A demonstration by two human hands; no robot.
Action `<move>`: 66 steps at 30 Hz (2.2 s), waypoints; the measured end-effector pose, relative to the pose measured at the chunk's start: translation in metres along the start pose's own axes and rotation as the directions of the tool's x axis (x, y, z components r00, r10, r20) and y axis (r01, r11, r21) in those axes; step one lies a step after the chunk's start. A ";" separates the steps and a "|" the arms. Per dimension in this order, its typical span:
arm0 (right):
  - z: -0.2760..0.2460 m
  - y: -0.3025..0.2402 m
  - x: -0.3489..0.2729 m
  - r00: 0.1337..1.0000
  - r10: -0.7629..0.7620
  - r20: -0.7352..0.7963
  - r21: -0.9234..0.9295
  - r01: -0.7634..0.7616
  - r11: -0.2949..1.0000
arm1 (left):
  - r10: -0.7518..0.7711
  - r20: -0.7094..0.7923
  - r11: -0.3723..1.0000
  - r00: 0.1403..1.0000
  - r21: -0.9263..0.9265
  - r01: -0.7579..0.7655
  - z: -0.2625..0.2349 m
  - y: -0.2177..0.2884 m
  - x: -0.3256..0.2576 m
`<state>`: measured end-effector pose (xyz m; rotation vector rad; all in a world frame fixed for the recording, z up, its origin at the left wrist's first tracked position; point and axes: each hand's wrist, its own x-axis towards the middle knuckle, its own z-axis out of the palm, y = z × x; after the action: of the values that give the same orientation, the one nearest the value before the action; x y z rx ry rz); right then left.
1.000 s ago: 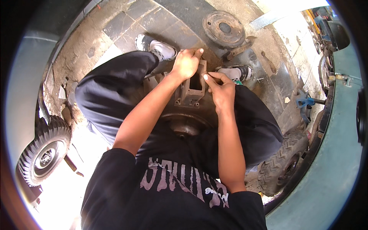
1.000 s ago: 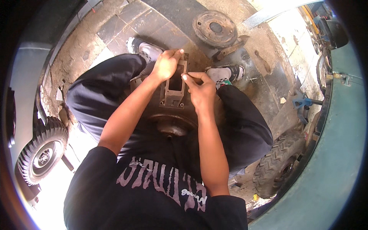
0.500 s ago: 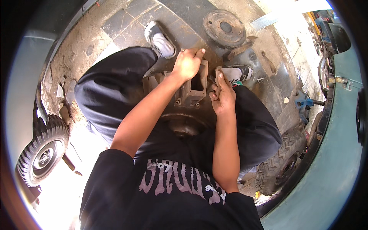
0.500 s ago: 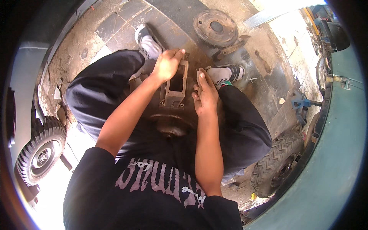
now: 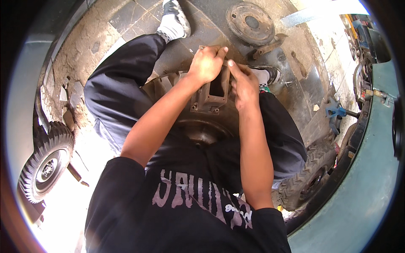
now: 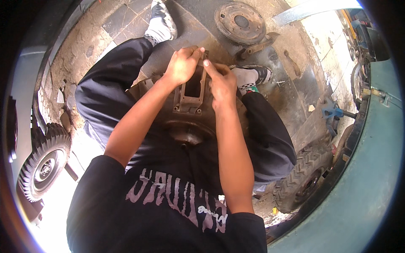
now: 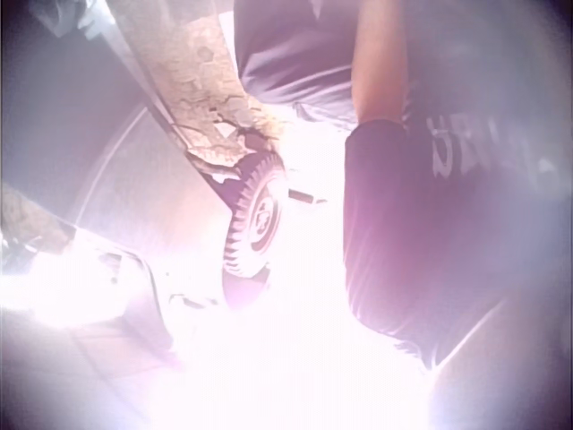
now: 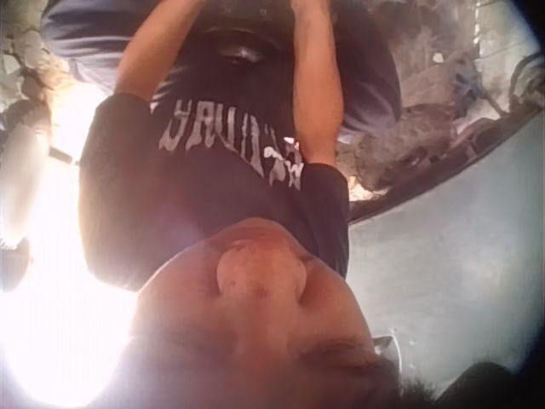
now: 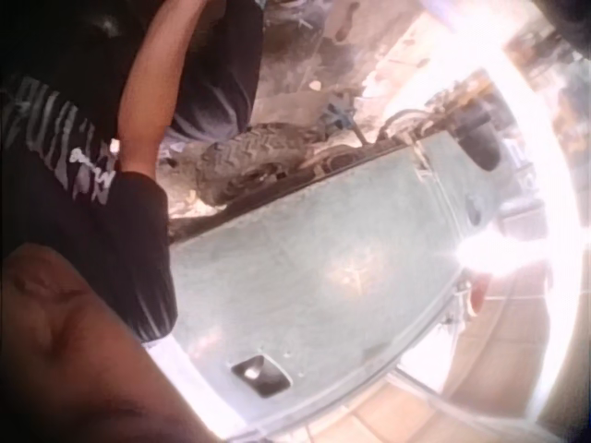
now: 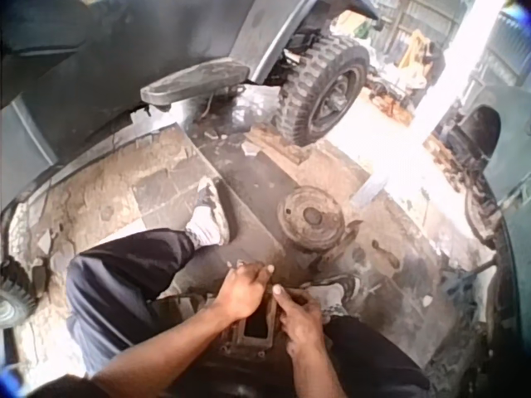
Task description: The person sits on the floor and assembles a metal mechanical component by hand. They align two metal pieces and insert small pins or bolts into the holes to secure them together.
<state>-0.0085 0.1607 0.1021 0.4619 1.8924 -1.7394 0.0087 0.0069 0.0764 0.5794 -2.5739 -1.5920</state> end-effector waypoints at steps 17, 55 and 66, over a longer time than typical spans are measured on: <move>-0.026 0.029 -0.068 0.987 0.162 0.021 -0.056 -0.161 0.985 | -0.035 -0.038 0.972 0.999 0.231 0.043 0.001 0.014 -0.004; -0.012 0.036 -0.079 0.992 -0.026 -0.127 -0.094 0.014 0.995 | 0.014 0.231 0.880 0.973 0.458 -0.121 -0.011 0.023 0.009; -0.013 0.035 -0.079 0.989 0.053 -0.139 -0.107 -0.068 0.992 | -0.041 0.199 0.871 0.979 0.487 -0.063 -0.008 0.028 0.003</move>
<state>0.0736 0.1855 0.1206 0.6024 2.0354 -1.5893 -0.0002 0.0100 0.1041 0.4401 -3.1540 -1.0211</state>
